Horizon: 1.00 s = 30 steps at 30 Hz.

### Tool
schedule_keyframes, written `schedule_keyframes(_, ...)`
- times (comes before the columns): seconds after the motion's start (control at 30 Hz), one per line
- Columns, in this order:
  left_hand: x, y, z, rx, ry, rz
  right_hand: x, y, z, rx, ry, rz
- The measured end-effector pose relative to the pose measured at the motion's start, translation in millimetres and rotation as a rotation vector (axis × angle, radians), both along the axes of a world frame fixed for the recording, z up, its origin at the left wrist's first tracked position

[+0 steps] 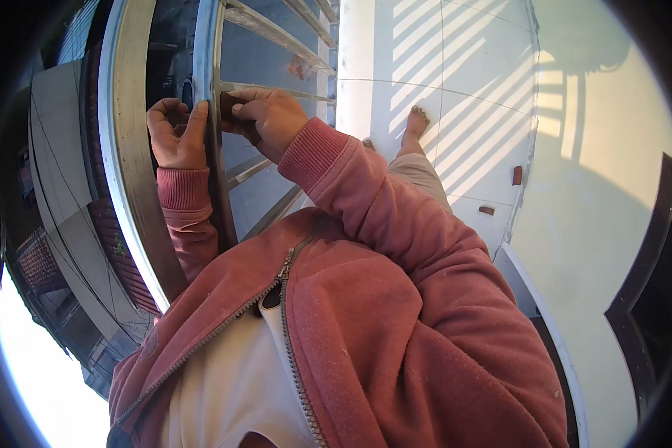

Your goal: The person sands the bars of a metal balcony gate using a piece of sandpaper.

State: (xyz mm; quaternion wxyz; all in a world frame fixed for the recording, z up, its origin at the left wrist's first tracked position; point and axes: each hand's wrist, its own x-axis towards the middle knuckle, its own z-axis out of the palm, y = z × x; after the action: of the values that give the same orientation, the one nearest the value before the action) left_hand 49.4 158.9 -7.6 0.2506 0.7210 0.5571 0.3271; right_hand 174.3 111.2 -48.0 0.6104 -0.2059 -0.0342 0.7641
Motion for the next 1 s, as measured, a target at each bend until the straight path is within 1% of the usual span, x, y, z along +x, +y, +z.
schedule_keyframes(0.03,-1.8,-3.0,2.4,-0.025,0.012,-0.004,-3.1,-2.1,1.2,-0.041,0.0,-0.021)
schedule_keyframes(0.07,-0.9,-2.6,4.5,-0.013,0.047,-0.006,-3.1,2.2,-0.9,-0.019,-0.045,0.043)
schedule_keyframes(0.1,2.0,0.8,3.3,0.009,0.07,-0.011,0.9,-1.4,0.9,-0.036,-0.052,0.022)
schedule_keyframes(0.17,-2.9,3.2,-4.8,-0.016,0.077,-0.008,3.1,-8.7,4.2,0.036,-0.009,0.003)
schedule_keyframes(0.2,-2.5,2.3,-2.6,0.016,0.098,-0.02,5.7,-12.1,2.1,-0.011,0.049,-0.048)
schedule_keyframes(0.23,-2.6,2.6,0.0,0.054,0.119,-0.028,2.2,-7.4,-1.6,-0.009,0.052,-0.039)
schedule_keyframes(0.33,-7.1,2.1,-0.9,-0.001,0.088,-0.038,-7.7,-6.2,-6.8,-0.041,0.085,-0.072)
schedule_keyframes(0.4,-4.8,4.5,-3.7,-0.031,0.016,-0.02,-5.3,-5.0,-1.9,0.059,0.009,-0.002)
schedule_keyframes(0.43,-5.3,4.8,-3.1,-0.03,0.019,-0.019,-4.3,-6.4,1.3,0.06,0.012,-0.001)
schedule_keyframes(0.5,-5.5,4.7,-2.2,-0.01,0.053,-0.036,-1.3,-10.5,4.5,-0.034,0.039,-0.079)
schedule_keyframes(0.53,-6.8,6.3,-2.4,-0.016,0.054,-0.037,-6.5,-4.2,-5.8,-0.04,0.04,-0.08)
schedule_keyframes(0.57,-8.9,6.7,-2.3,-0.015,0.085,-0.053,-15.8,4.3,-22.9,0.161,-0.334,-0.024)
schedule_keyframes(0.63,-4.7,7.0,-3.2,-0.002,0.106,-0.079,-10.9,4.2,-13.5,0.367,-0.72,0.028)
schedule_keyframes(0.7,-6.2,4.9,-2.5,-0.06,0.0,-0.033,-4.3,-10.9,2.0,0.0,0.056,-0.065)
schedule_keyframes(0.73,-7.4,4.8,-2.0,-0.03,0.067,-0.036,2.0,-13.3,-0.7,-0.006,0.032,-0.083)
schedule_keyframes(0.77,-6.8,6.9,-0.6,-0.028,0.069,-0.025,1.3,-7.4,-0.4,-0.005,0.034,-0.071)
schedule_keyframes(0.83,-3.4,3.3,1.9,0.022,0.119,-0.056,-2.8,-4.3,1.5,-0.119,0.027,-0.063)
schedule_keyframes(0.87,-5.0,4.1,-0.1,-0.036,0.097,-0.056,-13.3,1.7,-5.0,-0.051,-0.029,0.007)
schedule_keyframes(0.9,-7.3,8.0,-3.2,-0.063,0.065,-0.076,-11.7,1.5,-10.8,0.073,-0.217,0.036)
schedule_keyframes(0.93,-8.2,7.2,-7.3,-0.104,-0.021,-0.056,-10.2,1.0,-16.6,0.192,-0.407,0.045)
schedule_keyframes(0.97,-11.2,8.9,-9.5,-0.142,-0.1,-0.03,-4.7,-6.3,-24.3,0.173,-0.278,-0.027)
schedule_keyframes(1.0,-8.7,10.0,-7.1,-0.134,-0.098,-0.025,3.3,-13.4,-22.0,0.159,-0.148,-0.1)
